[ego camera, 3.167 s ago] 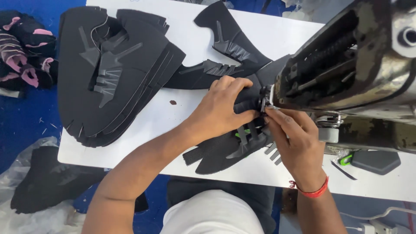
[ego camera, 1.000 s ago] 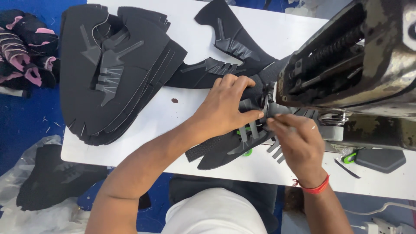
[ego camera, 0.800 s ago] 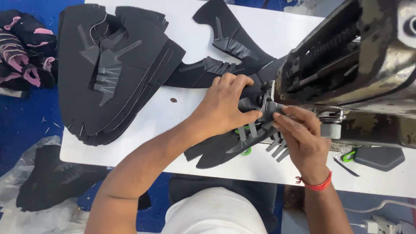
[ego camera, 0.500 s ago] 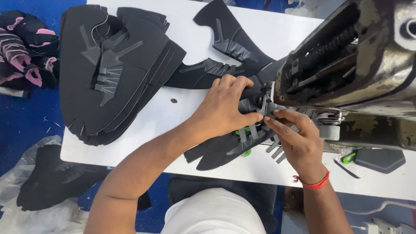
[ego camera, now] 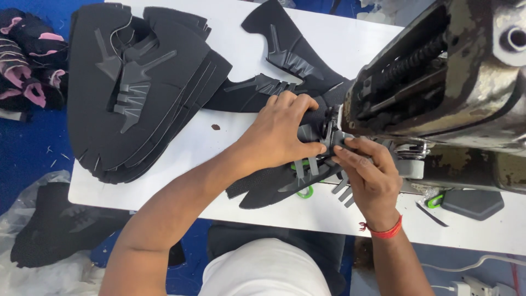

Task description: The person uses a sewing machine to stitch black fabric pieces that have grey plastic inserts. They guide the material under the needle, sew along the edges, and then use green scissors to cut the thread. The finished pieces are placed on a pile to the left.

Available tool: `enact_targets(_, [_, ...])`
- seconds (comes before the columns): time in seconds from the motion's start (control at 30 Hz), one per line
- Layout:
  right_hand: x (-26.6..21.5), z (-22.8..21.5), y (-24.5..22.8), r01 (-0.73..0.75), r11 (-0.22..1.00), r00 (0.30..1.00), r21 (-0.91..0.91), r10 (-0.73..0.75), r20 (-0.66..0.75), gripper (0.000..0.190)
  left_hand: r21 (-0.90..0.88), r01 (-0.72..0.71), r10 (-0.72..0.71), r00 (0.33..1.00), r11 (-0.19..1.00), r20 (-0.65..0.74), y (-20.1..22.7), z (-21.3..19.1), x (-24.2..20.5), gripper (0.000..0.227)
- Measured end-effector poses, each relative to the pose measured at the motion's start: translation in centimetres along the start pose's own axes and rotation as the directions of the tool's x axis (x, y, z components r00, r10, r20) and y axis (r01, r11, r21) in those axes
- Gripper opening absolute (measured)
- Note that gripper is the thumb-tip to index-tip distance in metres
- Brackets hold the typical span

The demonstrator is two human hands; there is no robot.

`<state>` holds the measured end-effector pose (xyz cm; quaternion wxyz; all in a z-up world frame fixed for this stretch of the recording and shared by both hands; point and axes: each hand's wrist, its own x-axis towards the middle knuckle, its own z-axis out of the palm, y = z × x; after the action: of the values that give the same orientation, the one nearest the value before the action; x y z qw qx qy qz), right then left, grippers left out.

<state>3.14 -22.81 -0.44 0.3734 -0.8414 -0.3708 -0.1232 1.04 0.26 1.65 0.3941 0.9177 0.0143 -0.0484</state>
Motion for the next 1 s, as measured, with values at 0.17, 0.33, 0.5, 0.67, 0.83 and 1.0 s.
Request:
enact_targets(0.17, [0.2,0.2,-0.4,0.007,1.000,1.000,0.010,-0.007,-0.011,0.028,-0.012,-0.038,0.037,0.999,0.999,-0.011,-0.8,0.2,0.7,0.077])
enact_targets(0.33, [0.5,0.1,-0.7,-0.003,1.000,1.000,0.020,0.003,-0.025,0.027,-0.039,-0.036,0.037,0.999,0.999,0.033,-1.4,0.0,1.7,0.078])
enact_targets(0.5, [0.9,-0.1,-1.2,-0.062,0.997,0.998,0.045,0.063,-0.008,0.027,-0.035,-0.004,0.007,0.998,0.999,0.060,-1.5,0.0,2.1,0.081])
enact_targets(0.67, [1.1,-0.3,-1.4,-0.134,0.988,0.991,0.081,0.133,0.014,0.028,-0.010,-0.042,0.042,0.999,0.999,0.004,-1.4,0.0,2.1,0.081])
enact_targets(0.83, [1.3,-0.2,-1.6,-0.154,0.987,0.988,0.054,0.155,0.003,0.027,0.029,-0.035,0.035,0.999,0.999,0.019,-1.1,-0.2,2.1,0.082])
enact_targets(1.0, [1.3,0.0,-1.9,-0.107,0.994,0.993,0.035,0.108,-0.035,0.022,0.050,-0.109,0.110,0.994,0.993,-0.023,-1.2,-0.5,2.1,0.080])
